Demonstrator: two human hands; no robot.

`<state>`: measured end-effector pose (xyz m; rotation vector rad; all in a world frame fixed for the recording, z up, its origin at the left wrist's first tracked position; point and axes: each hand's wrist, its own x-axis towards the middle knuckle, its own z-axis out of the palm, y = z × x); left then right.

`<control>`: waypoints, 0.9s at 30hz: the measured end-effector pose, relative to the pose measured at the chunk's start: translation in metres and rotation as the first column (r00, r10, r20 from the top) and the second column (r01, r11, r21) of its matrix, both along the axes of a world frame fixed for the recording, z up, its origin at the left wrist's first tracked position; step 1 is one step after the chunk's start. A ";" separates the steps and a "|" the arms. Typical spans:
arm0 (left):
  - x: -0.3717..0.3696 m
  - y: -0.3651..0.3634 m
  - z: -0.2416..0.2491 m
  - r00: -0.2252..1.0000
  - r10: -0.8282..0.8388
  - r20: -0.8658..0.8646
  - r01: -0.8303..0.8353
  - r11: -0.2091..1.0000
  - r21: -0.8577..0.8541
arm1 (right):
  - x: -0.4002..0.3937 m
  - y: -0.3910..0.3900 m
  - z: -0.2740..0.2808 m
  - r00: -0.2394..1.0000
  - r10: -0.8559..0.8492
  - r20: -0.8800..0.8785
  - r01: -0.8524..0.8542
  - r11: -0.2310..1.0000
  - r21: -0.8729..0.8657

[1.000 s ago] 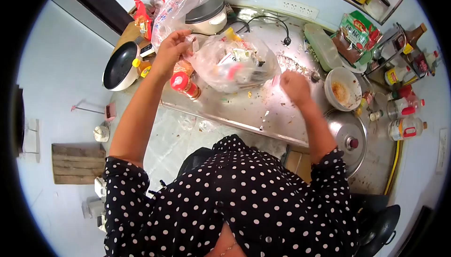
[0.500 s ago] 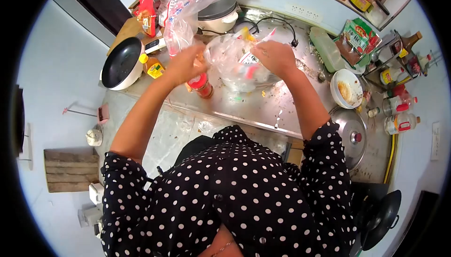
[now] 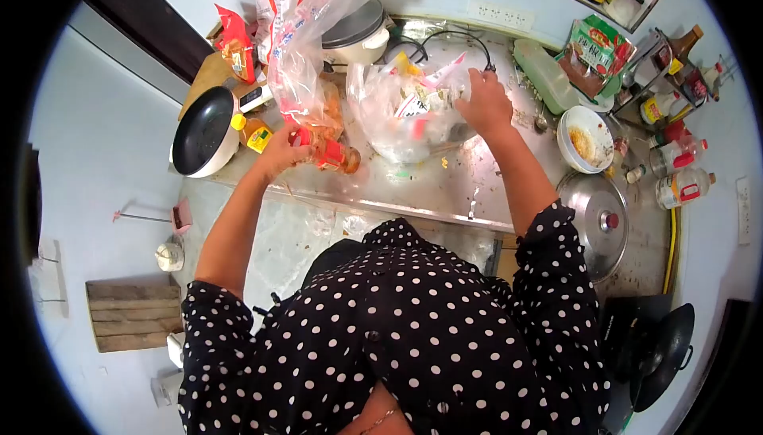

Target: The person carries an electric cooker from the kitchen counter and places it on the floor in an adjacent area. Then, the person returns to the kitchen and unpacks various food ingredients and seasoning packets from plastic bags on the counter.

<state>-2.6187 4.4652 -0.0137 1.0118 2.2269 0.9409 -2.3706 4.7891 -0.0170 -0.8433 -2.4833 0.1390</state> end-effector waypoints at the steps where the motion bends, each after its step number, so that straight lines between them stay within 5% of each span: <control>1: 0.002 0.000 0.002 0.984 0.087 0.153 -0.084 0.996 -0.027 | 0.000 0.001 0.002 0.996 -0.067 0.051 0.072 0.991 -0.112; 2: 0.004 -0.002 0.004 0.937 0.175 0.302 -0.162 0.984 -0.070 | -0.001 0.000 0.004 0.986 -0.125 0.112 0.148 0.964 -0.223; 5: 0.003 -0.014 0.010 0.910 0.202 0.363 -0.233 0.971 0.044 | -0.002 0.018 -0.007 0.997 -0.063 0.032 0.070 0.954 -0.290; 9: 0.007 -0.028 0.050 0.936 0.156 0.316 -0.204 0.971 0.124 | -0.002 0.032 -0.025 0.980 -0.082 -0.181 -0.001 0.909 -0.418; 11: 0.008 -0.032 0.075 0.947 0.197 0.255 -0.265 0.926 0.269 | 0.003 0.040 -0.038 0.880 -0.032 -0.473 -0.262 0.799 -0.541; 17: 0.030 0.017 0.151 0.963 0.087 0.256 -0.219 0.804 0.552 | 0.017 0.026 -0.030 0.811 -0.160 -0.562 -0.314 0.692 -0.650; 19: 0.046 0.058 0.161 0.988 0.049 0.148 -0.120 0.846 0.520 | 0.019 0.016 -0.017 0.756 -0.227 -0.614 -0.402 0.579 -0.709; 22: 0.070 0.125 0.135 0.987 -0.107 -0.120 0.149 0.894 0.422 | 0.026 0.005 0.003 0.723 -0.266 -0.637 -0.416 0.570 -0.709; 25: 0.096 0.177 0.071 0.950 -0.255 -0.180 0.272 0.959 0.081 | 0.037 0.012 0.000 0.709 -0.278 -0.648 -0.417 0.576 -0.703; 27: 0.113 0.191 0.027 0.832 -0.501 -0.237 0.486 0.865 -0.124 | 0.037 0.017 -0.007 0.706 -0.242 -0.666 -0.441 0.585 -0.680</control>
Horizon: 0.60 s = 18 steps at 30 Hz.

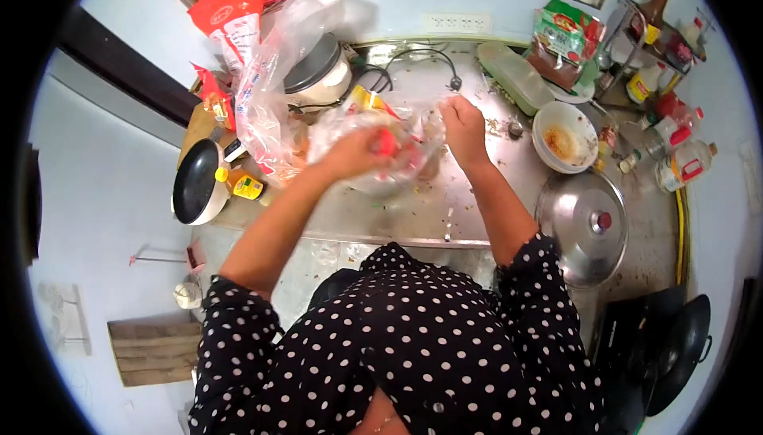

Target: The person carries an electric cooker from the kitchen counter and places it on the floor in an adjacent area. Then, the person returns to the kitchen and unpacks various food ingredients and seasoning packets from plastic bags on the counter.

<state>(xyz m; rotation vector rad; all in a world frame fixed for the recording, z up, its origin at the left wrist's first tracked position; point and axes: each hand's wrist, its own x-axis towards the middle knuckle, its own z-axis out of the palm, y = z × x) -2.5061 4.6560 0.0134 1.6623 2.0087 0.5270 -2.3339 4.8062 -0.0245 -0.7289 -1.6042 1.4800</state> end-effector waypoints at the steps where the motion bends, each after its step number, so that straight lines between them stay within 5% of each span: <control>1: 0.018 -0.002 -0.004 0.941 -0.013 -0.338 0.021 1.000 0.020 | 0.001 0.001 -0.007 0.999 -0.029 0.024 0.026 0.992 0.125; 2: 0.029 -0.001 0.003 0.844 -0.020 -0.536 0.026 1.000 0.004 | 0.002 0.002 -0.013 0.997 -0.062 0.045 0.049 0.968 0.246; 4: 0.030 0.001 0.007 0.806 0.086 -0.586 -0.020 0.993 0.118 | 0.009 0.003 -0.003 0.999 -0.037 -0.007 0.037 0.999 0.027; 8: 0.020 -0.017 0.030 0.796 -0.011 -0.606 0.060 0.996 0.061 | 0.016 0.016 -0.004 0.999 0.003 -0.037 -0.002 1.000 0.002; 10: 0.010 -0.040 0.045 0.618 0.271 -0.738 0.103 0.903 0.418 | 0.015 0.021 -0.004 0.999 0.007 -0.053 -0.007 1.000 -0.007; 12: -0.012 -0.056 0.047 0.521 0.423 -0.742 0.005 0.867 0.498 | 0.014 0.022 -0.006 0.997 -0.001 -0.081 -0.005 0.998 -0.069; 14: -0.049 -0.066 0.029 0.787 0.502 -0.358 -0.528 0.849 0.030 | 0.011 0.028 -0.009 0.994 0.040 -0.103 -0.045 0.998 -0.041; 15: -0.079 -0.072 -0.001 0.840 0.445 0.310 -0.472 0.882 0.013 | 0.010 0.028 -0.007 0.995 0.039 -0.088 -0.042 0.999 -0.025; 16: -0.080 -0.075 0.008 0.834 0.458 0.308 -0.488 0.872 0.023 | 0.009 0.028 -0.004 0.997 0.036 -0.075 -0.037 0.999 -0.009; 18: -0.070 -0.071 0.040 0.653 0.344 0.675 -0.643 0.722 0.254 | 0.006 0.024 0.007 0.991 0.038 -0.125 -0.040 0.999 -0.008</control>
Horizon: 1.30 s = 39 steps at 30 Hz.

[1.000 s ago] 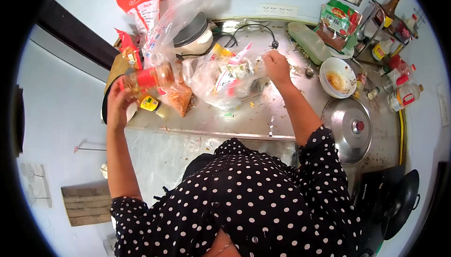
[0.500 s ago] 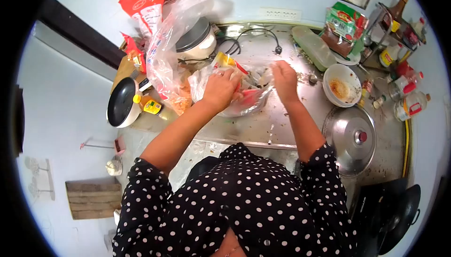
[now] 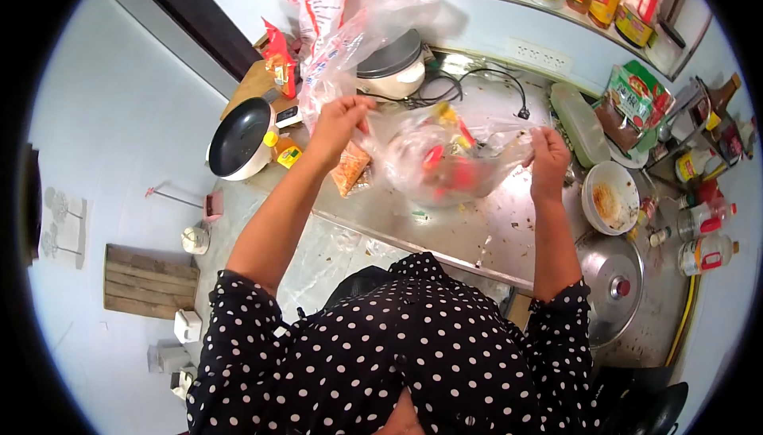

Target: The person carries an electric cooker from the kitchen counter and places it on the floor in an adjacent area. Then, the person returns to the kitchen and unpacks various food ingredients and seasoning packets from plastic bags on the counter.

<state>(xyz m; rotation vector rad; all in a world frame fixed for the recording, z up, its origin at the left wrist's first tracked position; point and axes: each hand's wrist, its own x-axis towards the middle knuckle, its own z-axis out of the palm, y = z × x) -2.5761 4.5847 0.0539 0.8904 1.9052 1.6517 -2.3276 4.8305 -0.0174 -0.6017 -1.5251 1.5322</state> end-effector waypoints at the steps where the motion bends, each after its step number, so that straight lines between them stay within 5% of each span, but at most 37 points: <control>1: 0.003 0.004 0.010 0.999 0.035 -0.002 -0.035 0.991 0.126 | 0.001 -0.002 0.008 0.998 -0.051 -0.024 0.051 0.999 -0.009; 4: 0.012 -0.002 0.028 0.997 0.071 0.030 -0.074 0.990 0.118 | 0.004 -0.008 0.019 0.992 -0.087 -0.090 0.084 0.996 -0.036; 10: 0.018 -0.025 -0.007 0.995 -0.099 0.020 0.099 0.995 -0.027 | 0.014 -0.012 -0.014 0.981 -0.079 0.178 0.059 0.992 0.115; 13: 0.015 -0.043 0.000 0.978 -0.150 0.141 0.160 0.985 -0.060 | 0.014 -0.014 -0.011 0.986 -0.077 0.147 0.058 0.990 0.128; 15: -0.005 -0.058 -0.005 0.989 -0.138 0.043 0.142 0.984 -0.107 | 0.012 -0.012 -0.010 0.989 -0.085 0.119 0.067 0.987 0.148; 17: -0.039 -0.078 -0.021 0.984 -0.115 -0.136 0.087 0.976 -0.198 | 0.013 -0.012 -0.008 0.967 -0.015 0.255 -0.019 0.991 0.130; 22: -0.115 -0.147 -0.016 0.944 0.217 -0.249 -0.258 0.955 -0.144 | 0.016 -0.035 -0.018 0.850 -0.045 0.525 -0.034 0.990 0.140; 24: -0.123 -0.164 -0.009 0.855 0.336 -0.395 -0.425 0.890 -0.165 | 0.022 -0.037 -0.036 0.743 -0.101 0.661 -0.142 0.942 0.304; 26: -0.092 -0.163 -0.009 0.651 0.159 -0.742 -0.465 0.857 -0.224 | 0.030 -0.044 -0.064 0.636 -0.051 0.770 -0.307 0.899 0.313; 29: 0.013 -0.126 0.003 0.859 -0.252 -0.446 -0.102 0.770 -0.630 | 0.029 -0.072 -0.065 0.561 -0.167 0.811 -0.340 0.847 0.409; 32: 0.058 -0.091 -0.004 0.774 -0.514 -0.369 0.175 0.735 -0.655 | 0.029 -0.086 -0.057 0.547 -0.214 0.809 -0.278 0.866 0.416; 35: 0.073 -0.051 -0.004 0.636 -0.653 -0.411 0.105 0.601 -0.792 | 0.026 -0.106 -0.044 0.662 -0.186 0.726 -0.153 0.915 0.374; 37: 0.077 -0.033 -0.011 0.649 -0.634 -0.420 0.107 0.623 -0.775 | 0.027 -0.121 -0.049 0.721 -0.285 0.632 -0.247 0.746 0.618; 39: 0.081 -0.023 -0.026 0.661 -0.621 -0.422 0.115 0.639 -0.761 | 0.023 -0.128 -0.059 0.698 -0.347 0.627 -0.266 0.687 0.676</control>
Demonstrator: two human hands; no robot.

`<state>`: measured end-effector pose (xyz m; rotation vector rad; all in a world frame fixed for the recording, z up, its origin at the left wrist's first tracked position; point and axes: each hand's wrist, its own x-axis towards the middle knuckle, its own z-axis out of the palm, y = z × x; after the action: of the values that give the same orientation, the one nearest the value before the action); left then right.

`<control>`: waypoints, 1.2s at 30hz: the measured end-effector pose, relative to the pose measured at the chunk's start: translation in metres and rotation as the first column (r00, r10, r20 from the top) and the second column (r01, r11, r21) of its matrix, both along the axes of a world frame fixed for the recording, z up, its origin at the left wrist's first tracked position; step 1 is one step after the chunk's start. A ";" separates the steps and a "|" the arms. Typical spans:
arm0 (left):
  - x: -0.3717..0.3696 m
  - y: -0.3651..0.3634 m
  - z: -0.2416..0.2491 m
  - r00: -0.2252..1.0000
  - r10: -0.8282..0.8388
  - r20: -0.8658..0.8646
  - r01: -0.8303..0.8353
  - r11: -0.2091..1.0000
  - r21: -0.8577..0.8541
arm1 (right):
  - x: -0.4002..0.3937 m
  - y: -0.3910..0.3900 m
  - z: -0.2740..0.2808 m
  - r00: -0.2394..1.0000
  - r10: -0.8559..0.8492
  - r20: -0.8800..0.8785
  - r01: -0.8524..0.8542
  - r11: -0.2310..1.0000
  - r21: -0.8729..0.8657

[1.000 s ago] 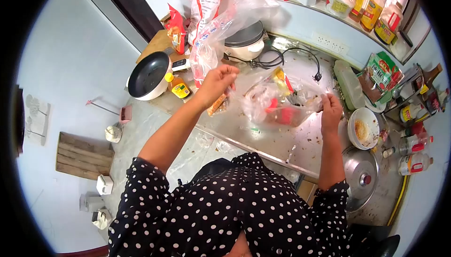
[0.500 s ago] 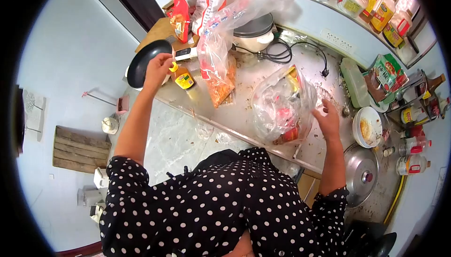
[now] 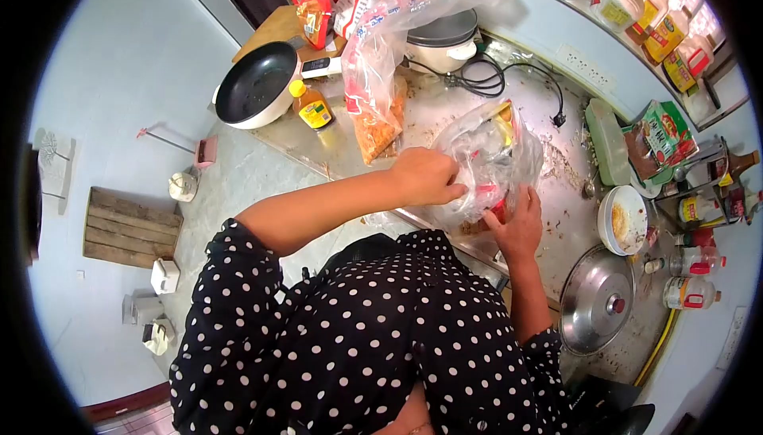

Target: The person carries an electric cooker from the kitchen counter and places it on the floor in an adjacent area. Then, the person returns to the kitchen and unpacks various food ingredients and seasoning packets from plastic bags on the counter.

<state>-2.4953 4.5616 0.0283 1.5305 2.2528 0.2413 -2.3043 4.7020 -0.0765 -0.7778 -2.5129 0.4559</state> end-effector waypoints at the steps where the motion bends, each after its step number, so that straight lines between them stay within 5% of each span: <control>1: 0.001 0.003 -0.010 0.999 0.013 0.044 -0.016 0.998 0.059 | -0.001 -0.002 -0.004 1.000 -0.007 0.027 0.005 0.995 0.096; 6: 0.005 -0.001 -0.024 0.991 0.069 0.117 -0.082 0.990 0.111 | 0.006 -0.005 0.011 0.992 -0.001 -0.124 0.012 0.996 0.087; 9: 0.011 -0.007 -0.024 0.978 0.080 0.193 -0.055 0.990 -0.127 | 0.015 -0.005 0.007 0.991 0.080 -0.106 -0.066 0.990 0.123; 14: 0.022 -0.011 -0.056 0.904 -0.085 0.420 0.002 0.981 0.194 | 0.013 -0.002 -0.001 0.994 0.075 -0.074 -0.062 0.984 0.164; 18: 0.031 -0.011 -0.058 0.938 -0.179 0.297 0.057 0.925 0.376 | 0.017 0.013 -0.004 0.997 0.001 0.078 -0.007 0.996 0.084; 20: 0.033 -0.009 -0.047 0.679 -0.113 0.725 -0.053 0.978 0.202 | 0.021 0.024 -0.013 0.998 0.015 0.066 -0.019 0.998 0.062; 22: 0.031 -0.006 -0.039 0.683 0.030 0.730 -0.087 0.995 0.040 | 0.029 0.037 -0.013 0.998 0.057 -0.021 -0.056 0.998 0.020; 24: 0.027 -0.010 -0.042 0.813 -0.094 0.574 -0.099 0.950 0.296 | 0.034 0.047 -0.020 0.988 0.015 -0.156 -0.016 1.000 -0.008; 28: 0.025 -0.011 0.002 0.663 0.083 0.744 -0.342 0.918 0.202 | 0.042 0.059 0.010 0.976 -0.134 -0.170 0.116 0.987 -0.109; 32: 0.003 -0.001 0.038 0.567 0.070 0.821 -0.431 0.874 0.224 | 0.039 0.087 0.049 0.964 -0.137 -0.227 0.139 0.990 -0.009; 36: -0.011 0.011 0.058 0.392 -0.053 0.918 -0.638 0.704 0.313 | 0.031 0.104 0.078 0.927 -0.201 -0.315 0.222 0.974 0.032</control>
<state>-2.5067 4.5730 0.0867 0.7369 1.5077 1.6858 -2.2733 4.8056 0.0017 -0.8670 -2.1152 0.3825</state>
